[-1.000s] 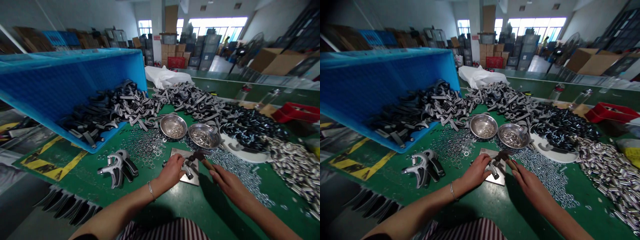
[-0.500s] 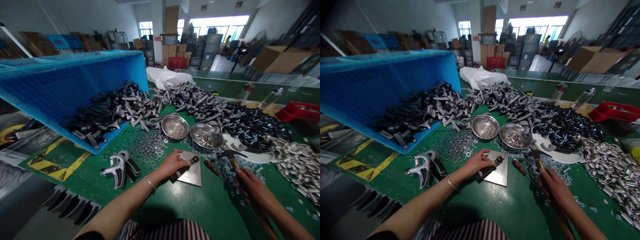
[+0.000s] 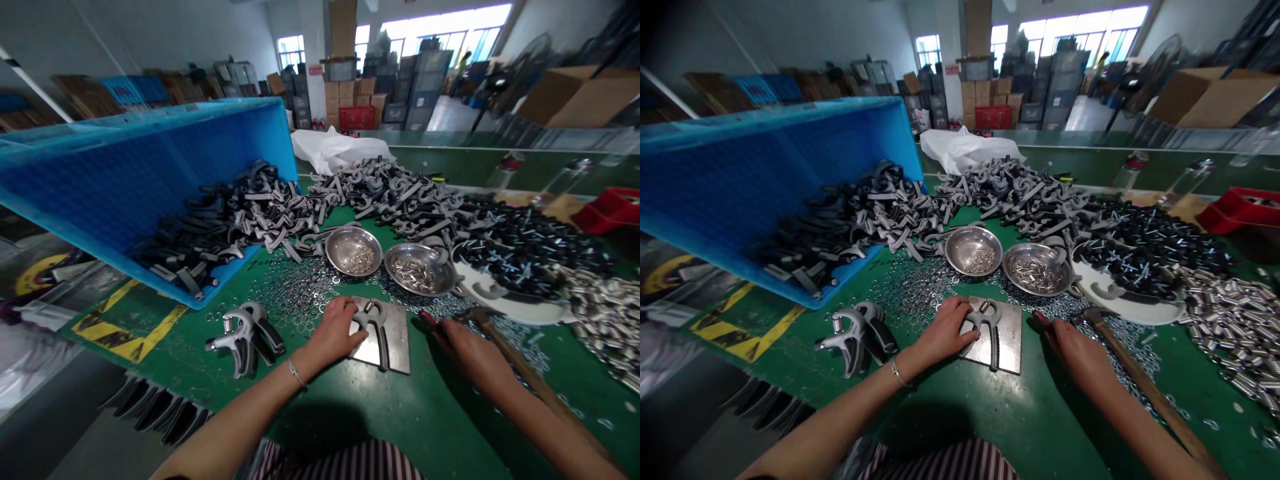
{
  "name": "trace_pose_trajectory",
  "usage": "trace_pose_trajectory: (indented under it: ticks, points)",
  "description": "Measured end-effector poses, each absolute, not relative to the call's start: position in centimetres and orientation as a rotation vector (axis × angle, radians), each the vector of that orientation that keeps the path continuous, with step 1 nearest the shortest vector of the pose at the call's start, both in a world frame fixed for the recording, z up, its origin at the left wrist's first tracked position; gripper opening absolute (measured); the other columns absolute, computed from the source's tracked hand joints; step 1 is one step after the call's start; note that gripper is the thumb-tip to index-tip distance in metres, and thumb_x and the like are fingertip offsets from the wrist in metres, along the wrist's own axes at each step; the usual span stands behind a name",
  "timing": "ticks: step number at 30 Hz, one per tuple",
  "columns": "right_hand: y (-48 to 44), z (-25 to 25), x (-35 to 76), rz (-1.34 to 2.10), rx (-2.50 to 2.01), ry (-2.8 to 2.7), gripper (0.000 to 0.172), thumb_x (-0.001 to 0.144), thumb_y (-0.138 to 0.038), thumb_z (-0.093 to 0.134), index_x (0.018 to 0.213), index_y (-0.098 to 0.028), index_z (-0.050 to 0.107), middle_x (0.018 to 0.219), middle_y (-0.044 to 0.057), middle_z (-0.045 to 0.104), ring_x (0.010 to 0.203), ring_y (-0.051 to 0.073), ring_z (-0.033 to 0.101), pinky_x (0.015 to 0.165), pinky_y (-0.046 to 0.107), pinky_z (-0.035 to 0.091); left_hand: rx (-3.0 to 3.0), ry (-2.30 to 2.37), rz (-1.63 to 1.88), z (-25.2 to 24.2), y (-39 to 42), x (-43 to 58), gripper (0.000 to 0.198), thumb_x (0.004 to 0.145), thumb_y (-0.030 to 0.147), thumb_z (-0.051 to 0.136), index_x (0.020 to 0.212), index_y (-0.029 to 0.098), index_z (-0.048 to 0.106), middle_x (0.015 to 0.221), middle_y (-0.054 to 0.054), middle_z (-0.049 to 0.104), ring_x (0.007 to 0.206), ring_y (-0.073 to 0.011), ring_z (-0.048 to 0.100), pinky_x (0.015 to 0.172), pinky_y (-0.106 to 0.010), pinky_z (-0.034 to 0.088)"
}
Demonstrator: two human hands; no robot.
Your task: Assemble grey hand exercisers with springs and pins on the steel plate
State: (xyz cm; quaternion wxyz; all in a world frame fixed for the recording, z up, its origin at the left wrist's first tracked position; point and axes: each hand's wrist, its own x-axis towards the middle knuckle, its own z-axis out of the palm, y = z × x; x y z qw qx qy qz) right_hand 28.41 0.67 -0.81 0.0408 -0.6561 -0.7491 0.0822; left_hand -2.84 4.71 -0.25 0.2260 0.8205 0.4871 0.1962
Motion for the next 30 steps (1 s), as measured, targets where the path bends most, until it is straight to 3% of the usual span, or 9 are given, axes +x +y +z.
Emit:
trace_pose_trajectory:
  ticks: [4,9,17,22,27,30]
  points:
    - [1.7,2.0,26.0,0.595,-1.798,-1.849,0.025,0.090,-0.048,0.053,0.093,-0.023,0.054,0.081,0.008,0.070,0.071,0.026,0.067,0.065,0.036,0.050,2.196,1.306,0.534,-0.6,4.8,-2.5,0.044,0.080,0.032,0.074,0.115,0.016,0.054,0.117,-0.010,0.054,0.114,-0.0280,0.047,0.104,-0.045,0.041]
    - [3.6,1.8,18.9,1.046,-1.398,-1.278,0.025,0.095,-0.052,0.050,0.101,-0.027,0.047,0.086,0.005,0.073,0.071,0.024,0.071,0.068,0.039,0.059,2.160,1.304,0.562,-0.8,4.7,-2.4,0.039,0.081,0.031,0.073,0.114,0.018,0.056,0.116,-0.008,0.056,0.114,-0.0274,0.047,0.104,-0.043,0.041]
    - [5.5,-0.9,16.6,1.072,-1.424,-1.380,0.025,0.096,-0.053,0.049,0.100,-0.028,0.047,0.088,0.005,0.073,0.074,0.025,0.072,0.071,0.041,0.059,2.099,1.247,0.569,-1.1,5.2,-2.6,0.058,0.083,0.029,0.070,0.134,0.019,0.047,0.130,-0.010,0.055,0.125,-0.0294,0.045,0.110,-0.046,0.036]
    - [5.2,-1.0,16.8,1.073,-1.450,-1.392,0.022,0.098,-0.051,0.046,0.101,-0.029,0.046,0.086,0.005,0.073,0.074,0.025,0.071,0.071,0.040,0.059,2.101,1.233,0.576,-1.5,5.5,-2.6,0.058,0.082,0.030,0.071,0.133,0.018,0.047,0.128,-0.011,0.056,0.122,-0.0287,0.047,0.109,-0.044,0.037]
    - [4.8,-1.2,16.1,0.713,-1.600,-1.746,0.027,0.097,-0.049,0.043,0.102,-0.024,0.052,0.091,0.012,0.073,0.083,0.030,0.071,0.077,0.042,0.054,2.104,1.231,0.577,-1.6,5.5,-2.6,0.054,0.083,0.029,0.069,0.131,0.020,0.048,0.126,-0.010,0.057,0.120,-0.0283,0.048,0.108,-0.045,0.038]
    - [6.2,-0.7,15.4,0.604,-1.555,-1.893,0.032,0.096,-0.045,0.046,0.103,-0.018,0.060,0.088,0.012,0.074,0.078,0.026,0.071,0.070,0.037,0.055,2.108,1.230,0.566,-1.4,5.4,-2.6,0.054,0.083,0.030,0.069,0.132,0.019,0.048,0.125,-0.011,0.057,0.119,-0.0288,0.049,0.107,-0.046,0.038]
